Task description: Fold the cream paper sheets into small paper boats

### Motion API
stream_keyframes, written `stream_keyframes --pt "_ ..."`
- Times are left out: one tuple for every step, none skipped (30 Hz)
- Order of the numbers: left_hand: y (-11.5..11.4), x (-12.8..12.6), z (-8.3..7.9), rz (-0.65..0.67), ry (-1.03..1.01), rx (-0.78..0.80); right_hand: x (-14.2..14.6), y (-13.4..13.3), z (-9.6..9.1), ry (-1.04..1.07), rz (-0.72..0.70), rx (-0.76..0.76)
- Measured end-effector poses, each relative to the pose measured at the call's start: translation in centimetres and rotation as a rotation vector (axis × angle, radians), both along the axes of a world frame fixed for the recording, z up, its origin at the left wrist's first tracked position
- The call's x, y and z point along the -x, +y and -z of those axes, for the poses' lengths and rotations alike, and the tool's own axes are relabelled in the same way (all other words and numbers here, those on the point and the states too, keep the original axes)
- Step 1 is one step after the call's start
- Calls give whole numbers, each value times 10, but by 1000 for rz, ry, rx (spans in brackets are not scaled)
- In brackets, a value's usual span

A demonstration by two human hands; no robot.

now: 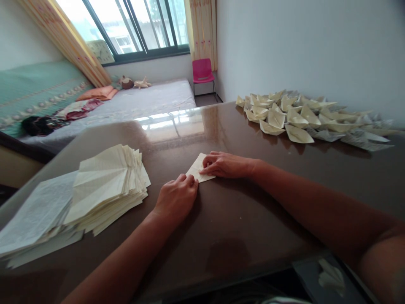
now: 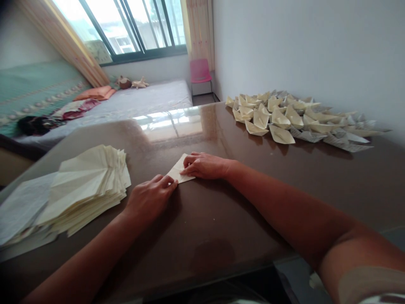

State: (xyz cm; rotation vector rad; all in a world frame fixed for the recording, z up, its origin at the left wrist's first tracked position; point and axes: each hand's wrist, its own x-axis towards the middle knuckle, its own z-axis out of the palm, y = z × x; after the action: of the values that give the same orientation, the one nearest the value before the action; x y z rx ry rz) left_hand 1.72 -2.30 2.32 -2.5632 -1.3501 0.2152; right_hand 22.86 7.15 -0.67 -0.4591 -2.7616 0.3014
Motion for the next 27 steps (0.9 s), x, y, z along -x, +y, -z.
stream_keyframes --pt "-1 -1 -1 3 16 -3 0 -1 0 -4 4 -11" --pt "-3 -2 -2 5 35 -5 0 -1 0 -5 8 -17" --pt "-4 -3 -2 1 55 -6 0 -1 0 -4 11 -19" --pt "-6 -4 -3 -7 77 -4 1 -1 0 -1 13 -19" --pt "-7 -5 -3 -16 98 2 1 -1 0 2 14 -19" --pt "-8 -6 -3 -25 116 10 1 -1 0 3 14 -20" --pt "-9 -6 -3 -33 130 18 1 -1 0 2 15 -21" --pt "-9 -7 -3 -37 136 24 1 -1 0 0 16 -23" --pt "-9 -7 -3 -38 137 29 1 -1 0 -3 18 -26" --pt "-9 -7 -3 -37 133 31 0 -1 -1 -8 23 -30" --pt "-9 -6 -3 -36 127 32 -1 0 -2 -17 30 -35" --pt "-8 -6 -4 -35 121 32 -2 0 -3 -29 42 -41" --pt "-8 -6 -4 -35 115 33 -4 -1 -5 -46 56 -51" --pt "-8 -5 -4 -35 110 33 -5 -1 -7 -66 69 -62" --pt "-8 -4 -4 -37 101 30 -6 -2 -9 -88 82 -76" --pt "-7 -2 -4 -44 87 23 -6 -3 -11 -111 93 -90" --pt "-5 0 -4 -55 64 13 -5 -5 -13 -134 107 -106" --pt "-3 2 -2 -69 31 -1 -4 -8 -14 -155 123 -123" --pt "1 5 0 -86 -12 -17 -2 -11 -15 -175 142 -142" --pt "6 8 3 -101 -62 -33 1 -13 -16 -192 164 -161" --pt "11 12 6 -118 -117 -52 4 -15 -16 -203 182 -179" --pt "17 15 10 -134 -176 -74 6 -17 -15 -208 193 -191" --pt "23 17 15 -142 -233 -87 8 -18 -14 -204 198 -192" --pt "29 19 19 -146 -283 -88 9 -17 -12 -190 200 -177" --pt "33 21 23 -137 -323 -77 10 -15 -9 -168 197 -144" --pt "37 22 27 -121 -356 -65 9 -13 -6 -136 196 -98" --pt "40 21 30 -109 -385 -56 9 -10 -3 -95 204 -46"
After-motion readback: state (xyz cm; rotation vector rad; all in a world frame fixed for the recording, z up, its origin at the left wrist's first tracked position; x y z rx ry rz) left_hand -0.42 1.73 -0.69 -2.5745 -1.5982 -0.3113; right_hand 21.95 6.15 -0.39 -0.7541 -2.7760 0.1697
